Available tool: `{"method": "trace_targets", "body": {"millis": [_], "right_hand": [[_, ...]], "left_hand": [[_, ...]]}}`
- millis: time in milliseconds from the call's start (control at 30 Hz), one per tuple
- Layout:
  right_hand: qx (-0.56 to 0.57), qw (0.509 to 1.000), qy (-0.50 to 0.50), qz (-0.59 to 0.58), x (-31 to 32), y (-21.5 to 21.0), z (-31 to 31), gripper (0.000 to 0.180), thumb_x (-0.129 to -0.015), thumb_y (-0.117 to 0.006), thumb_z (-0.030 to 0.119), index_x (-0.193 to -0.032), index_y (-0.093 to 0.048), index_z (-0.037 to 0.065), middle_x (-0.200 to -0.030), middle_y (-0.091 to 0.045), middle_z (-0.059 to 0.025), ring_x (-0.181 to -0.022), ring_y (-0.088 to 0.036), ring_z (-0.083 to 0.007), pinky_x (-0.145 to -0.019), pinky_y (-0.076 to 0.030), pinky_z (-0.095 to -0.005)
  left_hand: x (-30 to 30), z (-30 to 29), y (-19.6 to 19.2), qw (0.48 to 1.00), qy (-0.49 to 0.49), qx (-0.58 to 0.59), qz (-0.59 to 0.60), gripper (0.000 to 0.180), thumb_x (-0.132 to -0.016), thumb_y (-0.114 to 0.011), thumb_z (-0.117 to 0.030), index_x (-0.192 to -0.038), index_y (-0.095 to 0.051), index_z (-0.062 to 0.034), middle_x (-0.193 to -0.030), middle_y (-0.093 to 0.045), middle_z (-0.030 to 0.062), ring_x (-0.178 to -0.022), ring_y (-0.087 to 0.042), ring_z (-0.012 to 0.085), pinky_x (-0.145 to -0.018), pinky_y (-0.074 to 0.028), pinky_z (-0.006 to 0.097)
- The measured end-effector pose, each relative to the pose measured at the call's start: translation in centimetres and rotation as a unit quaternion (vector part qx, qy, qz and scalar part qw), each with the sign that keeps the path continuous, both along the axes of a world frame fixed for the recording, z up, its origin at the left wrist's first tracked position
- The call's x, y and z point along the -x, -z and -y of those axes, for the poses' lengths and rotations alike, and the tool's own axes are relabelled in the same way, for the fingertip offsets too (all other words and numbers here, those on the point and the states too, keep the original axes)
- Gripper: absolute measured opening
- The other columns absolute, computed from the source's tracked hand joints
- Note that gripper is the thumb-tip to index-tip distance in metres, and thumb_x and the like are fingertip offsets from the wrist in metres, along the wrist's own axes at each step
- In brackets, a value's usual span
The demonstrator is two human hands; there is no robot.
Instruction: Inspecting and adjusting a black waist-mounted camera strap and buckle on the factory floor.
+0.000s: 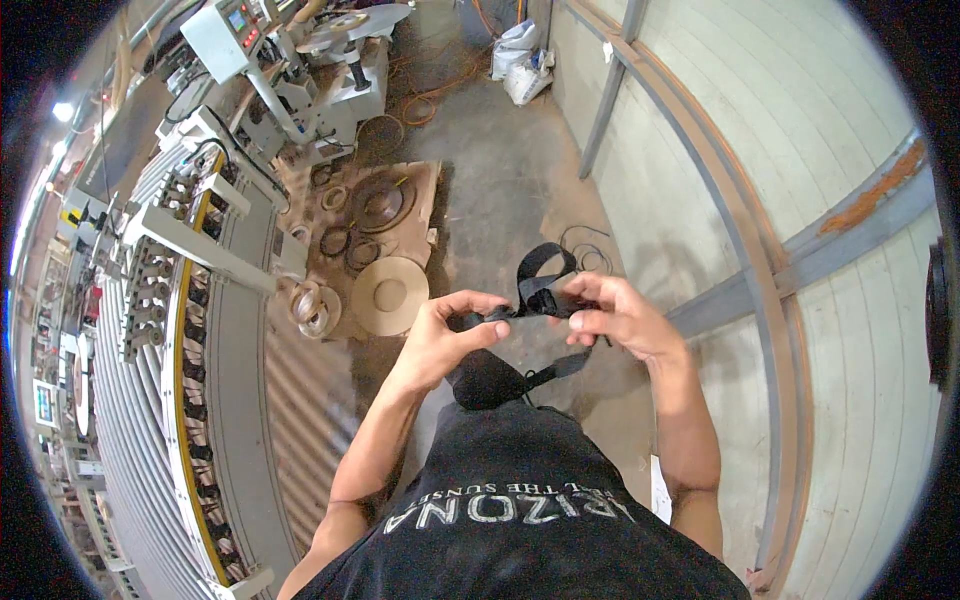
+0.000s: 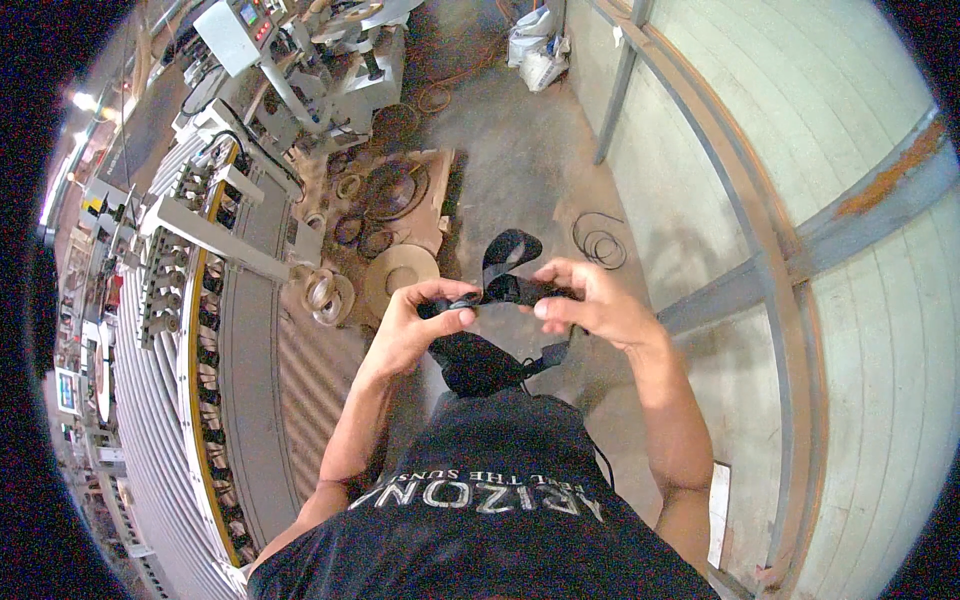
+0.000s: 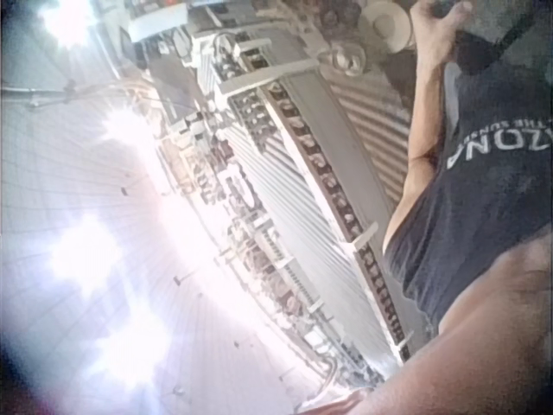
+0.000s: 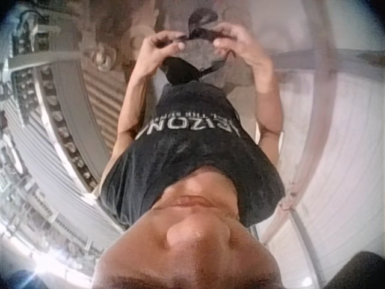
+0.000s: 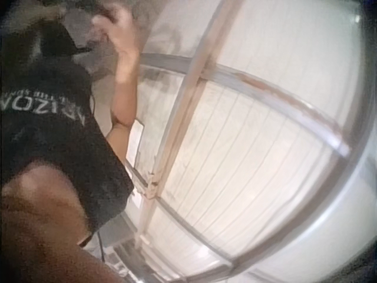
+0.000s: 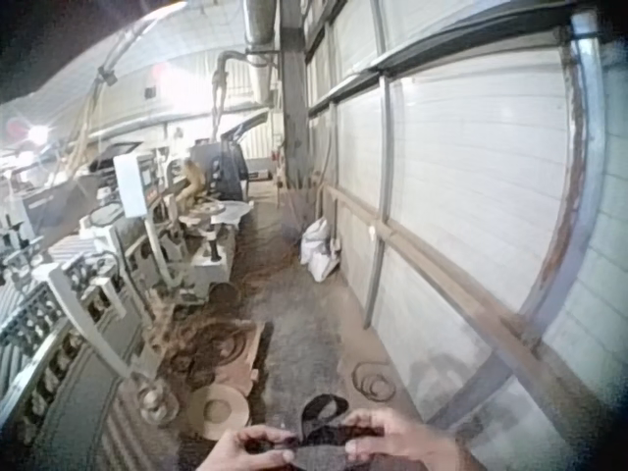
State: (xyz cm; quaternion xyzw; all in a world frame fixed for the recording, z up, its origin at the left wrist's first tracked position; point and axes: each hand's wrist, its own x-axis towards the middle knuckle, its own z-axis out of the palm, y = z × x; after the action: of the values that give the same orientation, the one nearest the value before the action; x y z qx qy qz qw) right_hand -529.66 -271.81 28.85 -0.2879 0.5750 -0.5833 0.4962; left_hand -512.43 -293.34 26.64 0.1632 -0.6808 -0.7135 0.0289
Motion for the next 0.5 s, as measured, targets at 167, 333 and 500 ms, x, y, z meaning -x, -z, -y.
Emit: {"method": "trace_targets", "body": {"millis": [167,333,500], "right_hand": [[0.068,0.991,-0.029,-0.114,-1.4,0.9,1.7,0.051,-0.077,-0.085,0.016,-0.119,-0.060,0.003,-0.105,-0.066,-0.0020,-0.097,-0.061,-0.0125,-0.088,-0.049,-0.0293],[0.067,0.958,0.008,-0.280,-3.7,-0.6,3.0,0.048,-0.075,-0.087,0.015,-0.114,-0.062,0.001,-0.102,-0.062,-0.0010,-0.097,-0.057,-0.0096,-0.089,-0.046,-0.0283],[0.033,0.963,0.120,-0.241,-3.9,1.2,3.0,0.046,-0.076,-0.085,0.023,-0.109,-0.063,-0.002,-0.095,-0.065,-0.0039,-0.090,-0.059,-0.0108,-0.083,-0.049,-0.0274]], "left_hand": [[-0.1,0.1,-0.7,0.995,-0.002,-0.089,-0.048,0.038,-0.082,-0.079,-0.013,-0.116,-0.068,0.0013,-0.101,-0.070,0.0043,-0.090,-0.064,0.0110,-0.085,-0.049,0.026],[-0.3,0.2,-0.8,0.995,-0.037,-0.080,-0.035,0.036,-0.082,-0.080,-0.014,-0.114,-0.069,0.0009,-0.096,-0.069,0.0018,-0.086,-0.061,0.0079,-0.080,-0.048,0.022],[-0.2,0.1,-1.3,0.996,-0.060,-0.049,-0.045,0.034,-0.082,-0.081,-0.013,-0.112,-0.070,0.0002,-0.091,-0.068,-0.0007,-0.082,-0.060,0.0053,-0.076,-0.046,0.020]]}}
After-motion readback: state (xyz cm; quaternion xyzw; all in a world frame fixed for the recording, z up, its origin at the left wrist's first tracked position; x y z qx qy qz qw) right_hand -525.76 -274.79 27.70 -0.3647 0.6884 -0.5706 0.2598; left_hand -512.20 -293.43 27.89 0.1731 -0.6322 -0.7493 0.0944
